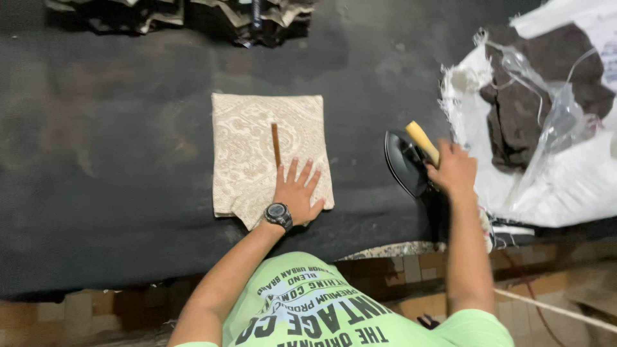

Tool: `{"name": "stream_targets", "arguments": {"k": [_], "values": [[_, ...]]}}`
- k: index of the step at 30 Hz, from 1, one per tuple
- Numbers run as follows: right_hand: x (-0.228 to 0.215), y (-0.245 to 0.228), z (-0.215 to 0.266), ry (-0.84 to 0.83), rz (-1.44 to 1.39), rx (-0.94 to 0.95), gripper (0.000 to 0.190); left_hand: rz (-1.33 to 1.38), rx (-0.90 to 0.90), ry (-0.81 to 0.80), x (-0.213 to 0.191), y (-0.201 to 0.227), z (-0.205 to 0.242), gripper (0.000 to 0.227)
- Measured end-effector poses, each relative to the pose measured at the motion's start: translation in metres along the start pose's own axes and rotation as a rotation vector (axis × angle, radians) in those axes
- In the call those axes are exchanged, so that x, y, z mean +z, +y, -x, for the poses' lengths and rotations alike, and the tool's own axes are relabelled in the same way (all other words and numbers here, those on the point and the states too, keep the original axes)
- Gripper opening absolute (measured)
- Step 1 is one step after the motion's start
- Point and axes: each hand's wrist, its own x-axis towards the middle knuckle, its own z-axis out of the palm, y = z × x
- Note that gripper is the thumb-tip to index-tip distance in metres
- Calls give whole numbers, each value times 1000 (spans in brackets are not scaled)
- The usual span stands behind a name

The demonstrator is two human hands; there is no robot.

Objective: The person irons two patterned shirts on a black ironing table. They unfold each shirt, smooth it out, and use a steam iron to press the fabric. After ironing, they fold each shirt and place it on a stack of finished garments.

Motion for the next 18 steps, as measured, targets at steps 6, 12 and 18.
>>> {"name": "stream_targets", "arguments": {"k": [6,12,18], "values": [[8,-40,-31,-293,-252,9,43,55,-9,-12,-5,-1,4,79],[-23,-168,-101,-319,-254,-371,71,49,7,23,-3,-2,2,76],[-6,-285,-159,-331,-173,-495,75,158,9,76,-10,-9,-1,66]]}}
